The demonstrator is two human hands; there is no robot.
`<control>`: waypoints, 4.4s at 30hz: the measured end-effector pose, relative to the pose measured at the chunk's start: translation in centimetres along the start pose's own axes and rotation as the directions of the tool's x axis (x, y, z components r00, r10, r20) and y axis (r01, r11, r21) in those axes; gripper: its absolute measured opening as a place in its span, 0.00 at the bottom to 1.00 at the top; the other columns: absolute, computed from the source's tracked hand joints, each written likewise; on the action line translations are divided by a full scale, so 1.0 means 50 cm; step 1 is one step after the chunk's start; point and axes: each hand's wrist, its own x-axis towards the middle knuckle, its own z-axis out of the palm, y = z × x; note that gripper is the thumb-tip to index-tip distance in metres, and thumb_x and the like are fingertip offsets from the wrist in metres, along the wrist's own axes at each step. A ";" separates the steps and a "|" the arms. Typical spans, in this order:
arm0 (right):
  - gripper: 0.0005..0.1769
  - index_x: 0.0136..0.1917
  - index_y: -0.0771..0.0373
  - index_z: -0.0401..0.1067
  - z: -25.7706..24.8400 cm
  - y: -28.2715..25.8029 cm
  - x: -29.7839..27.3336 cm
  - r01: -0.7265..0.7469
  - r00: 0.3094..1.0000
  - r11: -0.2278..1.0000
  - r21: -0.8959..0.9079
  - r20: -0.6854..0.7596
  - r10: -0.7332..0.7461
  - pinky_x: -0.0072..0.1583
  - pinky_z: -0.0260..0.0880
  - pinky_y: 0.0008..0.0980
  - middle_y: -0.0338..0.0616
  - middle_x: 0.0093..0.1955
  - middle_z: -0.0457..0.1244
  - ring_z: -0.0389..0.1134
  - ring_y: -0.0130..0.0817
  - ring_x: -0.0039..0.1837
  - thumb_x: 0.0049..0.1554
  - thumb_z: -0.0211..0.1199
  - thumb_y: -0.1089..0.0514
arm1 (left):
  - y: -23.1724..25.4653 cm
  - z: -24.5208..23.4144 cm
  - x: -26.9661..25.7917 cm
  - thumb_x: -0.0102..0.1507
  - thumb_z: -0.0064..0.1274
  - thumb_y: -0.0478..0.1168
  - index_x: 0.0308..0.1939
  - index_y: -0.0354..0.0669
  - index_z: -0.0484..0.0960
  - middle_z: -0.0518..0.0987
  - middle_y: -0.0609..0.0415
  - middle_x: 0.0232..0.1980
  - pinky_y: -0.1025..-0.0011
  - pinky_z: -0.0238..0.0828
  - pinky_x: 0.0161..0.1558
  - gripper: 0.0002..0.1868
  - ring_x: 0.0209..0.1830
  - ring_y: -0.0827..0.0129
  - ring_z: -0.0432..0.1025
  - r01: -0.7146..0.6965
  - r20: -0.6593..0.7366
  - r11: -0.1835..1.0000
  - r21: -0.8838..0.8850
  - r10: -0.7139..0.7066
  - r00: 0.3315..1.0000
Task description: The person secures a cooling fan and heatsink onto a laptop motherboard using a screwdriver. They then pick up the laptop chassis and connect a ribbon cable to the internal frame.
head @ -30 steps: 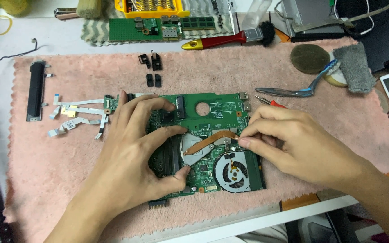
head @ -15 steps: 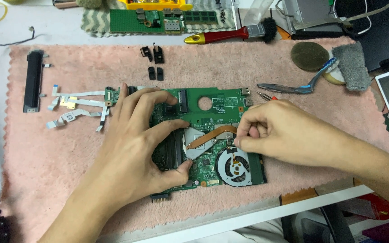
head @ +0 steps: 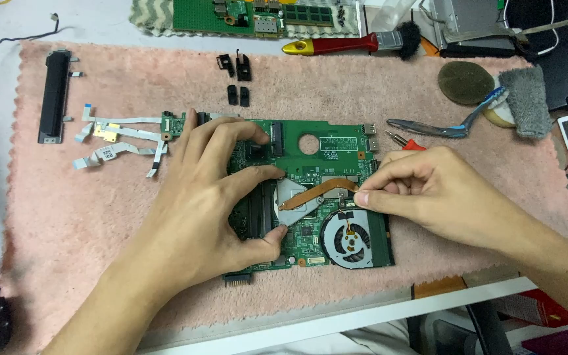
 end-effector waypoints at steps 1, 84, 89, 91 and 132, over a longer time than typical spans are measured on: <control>0.10 0.52 0.63 0.99 0.000 0.012 -0.004 0.062 0.998 0.997 0.055 -0.012 -0.061 0.46 0.66 0.27 0.40 0.37 0.69 0.66 0.28 0.43 0.58 0.83 0.62 | 0.002 -0.001 0.001 0.56 0.75 0.60 0.58 0.44 0.92 0.74 0.43 0.69 0.18 0.46 0.83 0.33 0.75 0.39 0.66 -0.001 0.005 1.000 -0.007 0.001 1.000; 0.05 0.41 0.49 0.93 -0.041 -0.024 0.063 0.667 0.745 0.654 -0.357 0.290 -0.601 0.39 0.61 0.37 0.30 0.30 0.66 0.66 0.27 0.33 0.51 0.77 0.56 | 0.078 0.072 0.109 0.71 0.64 0.37 0.55 0.39 0.96 0.75 0.33 0.73 0.37 0.63 0.77 0.11 0.75 0.34 0.66 -0.030 0.211 0.967 -0.255 0.086 0.974; 0.06 0.43 0.50 0.94 -0.040 -0.020 0.067 0.683 0.730 0.649 -0.336 0.295 -0.616 0.39 0.62 0.37 0.31 0.29 0.66 0.65 0.28 0.33 0.52 0.78 0.55 | 0.039 0.083 0.151 0.62 0.73 0.38 0.42 0.54 1.00 0.80 0.45 0.65 0.42 0.62 0.66 0.06 0.69 0.48 0.70 -0.013 0.257 0.972 -0.234 0.075 0.964; 0.06 0.45 0.51 0.94 -0.041 -0.018 0.068 0.679 0.734 0.654 -0.332 0.289 -0.615 0.39 0.62 0.38 0.31 0.29 0.66 0.66 0.28 0.33 0.53 0.79 0.54 | 0.030 0.085 0.164 0.58 0.77 0.39 0.40 0.63 1.00 0.80 0.53 0.62 0.50 0.60 0.65 0.09 0.65 0.54 0.70 0.013 0.312 0.962 -0.271 0.075 0.947; 0.04 0.45 0.53 0.92 -0.043 -0.018 0.046 0.655 0.755 0.672 -0.344 0.275 -0.595 0.38 0.61 0.35 0.30 0.34 0.71 0.65 0.26 0.32 0.58 0.77 0.58 | 0.024 0.100 0.162 0.64 0.76 0.38 0.36 0.51 0.96 0.88 0.58 0.47 0.45 0.74 0.34 0.03 0.51 0.44 0.75 -0.200 0.225 0.963 -0.180 0.238 0.945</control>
